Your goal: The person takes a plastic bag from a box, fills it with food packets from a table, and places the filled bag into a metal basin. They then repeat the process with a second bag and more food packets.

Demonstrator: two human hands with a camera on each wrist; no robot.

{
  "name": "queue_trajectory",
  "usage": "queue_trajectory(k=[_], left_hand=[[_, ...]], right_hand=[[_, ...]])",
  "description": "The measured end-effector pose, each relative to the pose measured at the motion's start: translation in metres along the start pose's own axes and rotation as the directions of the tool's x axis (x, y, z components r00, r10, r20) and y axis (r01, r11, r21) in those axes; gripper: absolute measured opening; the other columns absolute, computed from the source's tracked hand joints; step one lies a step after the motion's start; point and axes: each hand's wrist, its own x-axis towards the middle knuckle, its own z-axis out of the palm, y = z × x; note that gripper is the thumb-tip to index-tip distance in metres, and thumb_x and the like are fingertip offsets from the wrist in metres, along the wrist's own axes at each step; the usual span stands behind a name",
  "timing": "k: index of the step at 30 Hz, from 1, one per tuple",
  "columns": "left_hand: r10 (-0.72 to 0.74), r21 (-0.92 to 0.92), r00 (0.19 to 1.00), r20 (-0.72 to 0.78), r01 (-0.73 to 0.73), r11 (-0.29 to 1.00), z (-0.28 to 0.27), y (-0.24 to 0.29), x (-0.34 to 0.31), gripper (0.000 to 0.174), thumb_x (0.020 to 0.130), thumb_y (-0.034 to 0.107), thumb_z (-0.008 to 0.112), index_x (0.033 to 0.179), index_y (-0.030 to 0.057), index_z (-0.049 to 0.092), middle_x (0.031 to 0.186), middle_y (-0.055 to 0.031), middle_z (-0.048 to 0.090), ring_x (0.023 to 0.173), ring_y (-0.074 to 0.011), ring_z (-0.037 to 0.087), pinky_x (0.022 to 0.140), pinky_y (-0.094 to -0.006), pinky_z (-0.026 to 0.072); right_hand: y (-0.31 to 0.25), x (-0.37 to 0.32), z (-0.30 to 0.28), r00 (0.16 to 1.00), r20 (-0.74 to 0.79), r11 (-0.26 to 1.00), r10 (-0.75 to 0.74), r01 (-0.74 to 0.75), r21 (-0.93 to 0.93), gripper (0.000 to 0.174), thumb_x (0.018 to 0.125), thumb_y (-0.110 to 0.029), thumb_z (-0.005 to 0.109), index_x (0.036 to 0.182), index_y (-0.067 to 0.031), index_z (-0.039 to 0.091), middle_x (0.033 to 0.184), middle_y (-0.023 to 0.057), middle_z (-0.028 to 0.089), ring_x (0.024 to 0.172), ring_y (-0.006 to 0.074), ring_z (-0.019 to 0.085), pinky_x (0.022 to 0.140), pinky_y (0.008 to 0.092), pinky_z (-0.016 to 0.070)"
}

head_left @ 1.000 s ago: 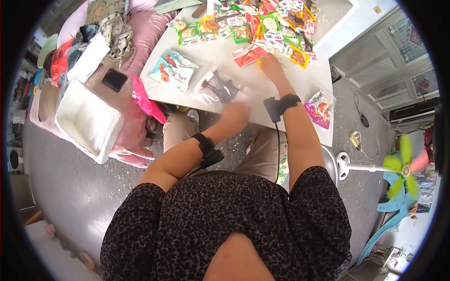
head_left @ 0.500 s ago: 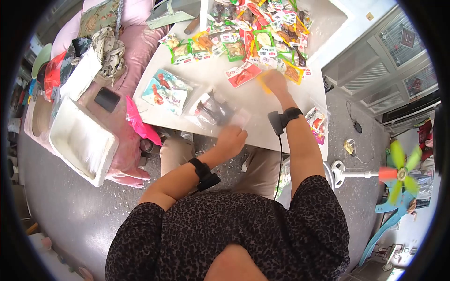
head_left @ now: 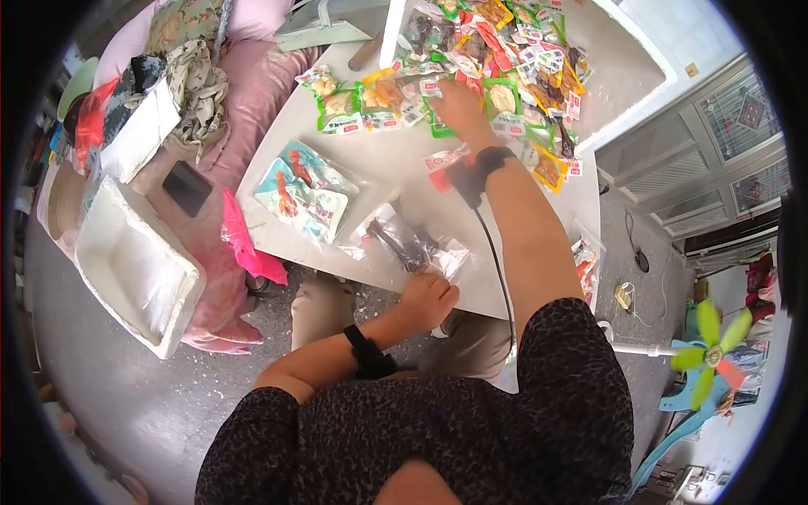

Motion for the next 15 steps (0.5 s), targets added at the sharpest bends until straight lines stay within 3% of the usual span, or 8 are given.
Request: queue_trajectory(k=[3,4,7,10,13,15], left_hand=[[-0.003,-0.015,1.000,0.031,0.003,1.000,-0.004,-0.001,0.002,0.015,0.056,0.010,0.056,0.067,0.0062,0.046,0.059,-0.0041,0.038,0.054,-0.0193,0.044,0.049,-0.0301,0.0360],[0.002,-0.019,1.000,0.017,-0.002,1.000,-0.004,-0.002,0.002,0.015,0.056,0.010,0.055,0.067,0.0060,0.046,0.059,-0.0040,0.038,0.054,-0.0191,0.044,0.049,-0.0299,0.0359],[0.004,-0.013,1.000,-0.015,-0.004,1.000,-0.003,-0.004,0.003,0.014,0.056,0.012,0.054,0.066,0.0064,0.046,0.059,-0.0034,0.038,0.055,-0.0181,0.043,0.049,-0.0295,0.0355],[-0.017,-0.004,1.000,-0.009,0.017,1.000,-0.001,-0.002,0.000,0.011,0.059,0.016,0.050,0.065,0.0079,0.045,0.060,-0.0029,0.038,0.057,-0.0172,0.043,0.051,-0.0295,0.0351],[-0.020,-0.018,1.000,-0.004,0.020,1.000,-0.003,-0.004,0.000,0.011,0.059,0.016,0.049,0.065,0.0080,0.045,0.060,-0.0028,0.038,0.056,-0.0172,0.043,0.051,-0.0291,0.0351],[-0.018,-0.022,1.000,-0.006,0.018,1.000,-0.004,-0.003,0.000,0.011,0.059,0.016,0.049,0.065,0.0081,0.045,0.059,-0.0028,0.037,0.056,-0.0172,0.042,0.051,-0.0290,0.0350]], right_hand=[[-0.030,0.012,0.018,0.999,0.036,0.989,-0.024,0.029,-0.145,0.024,0.066,-0.023,0.057,0.083,-0.0066,0.054,0.093,0.0080,0.053,0.093,0.0241,0.048,0.074,0.0388,0.0390],[-0.036,0.014,0.024,0.999,0.039,0.989,-0.004,0.010,-0.150,0.028,0.064,-0.025,0.058,0.086,-0.0079,0.054,0.094,0.0067,0.052,0.097,0.0231,0.044,0.077,0.0418,0.0345],[-0.039,0.022,0.046,0.991,-0.134,0.957,-0.019,-0.021,-0.290,0.027,0.064,-0.026,0.056,0.084,-0.0066,0.054,0.088,0.0075,0.053,0.090,0.0256,0.047,0.075,0.0443,0.0354],[-0.038,0.025,0.059,0.992,-0.127,0.944,-0.010,-0.033,-0.328,0.019,0.067,-0.022,0.053,0.078,-0.0085,0.059,0.091,0.0046,0.051,0.099,0.0256,0.038,0.078,0.0470,0.0267],[-0.039,0.022,0.051,1.000,-0.006,0.945,-0.001,-0.001,-0.328,0.015,0.068,-0.020,0.050,0.071,-0.0085,0.059,0.089,0.0052,0.052,0.096,0.0230,0.041,0.076,0.0432,0.0303],[-0.036,0.017,0.042,0.998,-0.013,0.957,-0.057,0.051,-0.285,0.014,0.068,-0.018,0.049,0.072,-0.0079,0.058,0.088,0.0056,0.053,0.092,0.0234,0.044,0.072,0.0411,0.0348]])
